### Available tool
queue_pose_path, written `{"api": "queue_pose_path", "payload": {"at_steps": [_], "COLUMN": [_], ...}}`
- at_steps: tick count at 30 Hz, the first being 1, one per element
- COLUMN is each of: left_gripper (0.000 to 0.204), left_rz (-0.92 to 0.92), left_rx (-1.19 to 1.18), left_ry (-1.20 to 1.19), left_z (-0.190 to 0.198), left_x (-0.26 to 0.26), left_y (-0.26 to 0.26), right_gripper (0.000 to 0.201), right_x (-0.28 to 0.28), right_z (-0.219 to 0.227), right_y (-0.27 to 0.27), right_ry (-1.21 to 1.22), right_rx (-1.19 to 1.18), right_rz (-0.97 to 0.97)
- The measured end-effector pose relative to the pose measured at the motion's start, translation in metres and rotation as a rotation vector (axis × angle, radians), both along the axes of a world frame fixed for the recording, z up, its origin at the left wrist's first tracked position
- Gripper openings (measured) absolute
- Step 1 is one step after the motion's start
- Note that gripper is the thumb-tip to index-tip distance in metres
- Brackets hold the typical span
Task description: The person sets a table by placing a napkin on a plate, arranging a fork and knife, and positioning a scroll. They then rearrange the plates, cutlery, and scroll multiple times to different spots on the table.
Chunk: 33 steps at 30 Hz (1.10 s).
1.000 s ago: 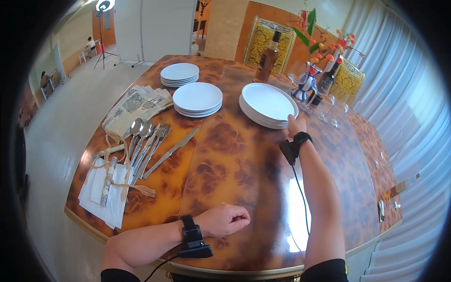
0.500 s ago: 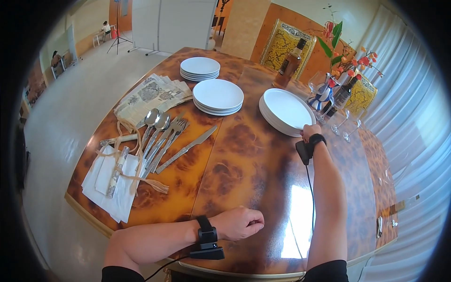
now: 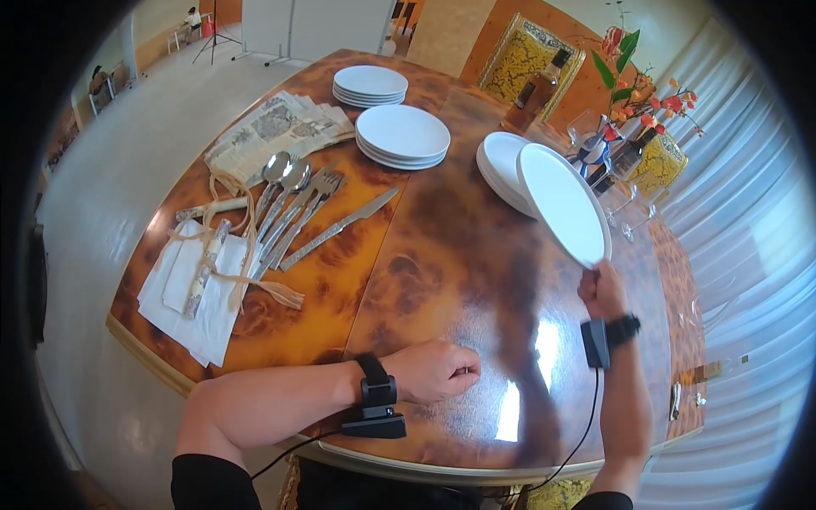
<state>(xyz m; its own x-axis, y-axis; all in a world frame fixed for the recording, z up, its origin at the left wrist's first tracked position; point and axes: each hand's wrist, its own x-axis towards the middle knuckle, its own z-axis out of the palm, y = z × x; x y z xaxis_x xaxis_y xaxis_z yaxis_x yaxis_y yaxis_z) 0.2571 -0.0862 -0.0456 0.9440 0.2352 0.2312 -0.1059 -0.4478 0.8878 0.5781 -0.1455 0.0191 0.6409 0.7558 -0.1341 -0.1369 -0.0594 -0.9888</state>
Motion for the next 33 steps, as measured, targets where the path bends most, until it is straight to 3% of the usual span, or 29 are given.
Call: {"api": "queue_pose_path", "payload": {"at_steps": [4, 9, 22, 30, 33], "left_gripper": [0.019, 0.019, 0.019, 0.017, 0.017], "left_rz": [-0.02, -0.084, -0.121, -0.107, -0.102], "left_rx": [0.021, 0.091, 0.144, 0.187, 0.177], "left_ry": [0.006, 0.095, 0.124, 0.13, 0.118], "left_z": [0.006, 0.017, 0.015, 0.014, 0.014], "left_x": [-0.002, -0.011, -0.019, -0.019, -0.019], "left_y": [-0.002, -0.007, -0.013, -0.014, -0.013], "right_gripper": [0.011, 0.011, 0.01, 0.02, 0.03], "right_x": [-0.062, -0.104, -0.113, -0.103, -0.105], "right_z": [0.003, -0.003, -0.032, -0.03, -0.029], "right_y": [-0.073, -0.109, -0.104, -0.111, -0.117], "right_ry": [-0.066, -0.039, -0.105, -0.13, -0.172], "right_rx": [-0.044, -0.126, -0.237, -0.405, -0.355], "right_rz": [0.035, 0.051, -0.013, 0.071, 0.085]}}
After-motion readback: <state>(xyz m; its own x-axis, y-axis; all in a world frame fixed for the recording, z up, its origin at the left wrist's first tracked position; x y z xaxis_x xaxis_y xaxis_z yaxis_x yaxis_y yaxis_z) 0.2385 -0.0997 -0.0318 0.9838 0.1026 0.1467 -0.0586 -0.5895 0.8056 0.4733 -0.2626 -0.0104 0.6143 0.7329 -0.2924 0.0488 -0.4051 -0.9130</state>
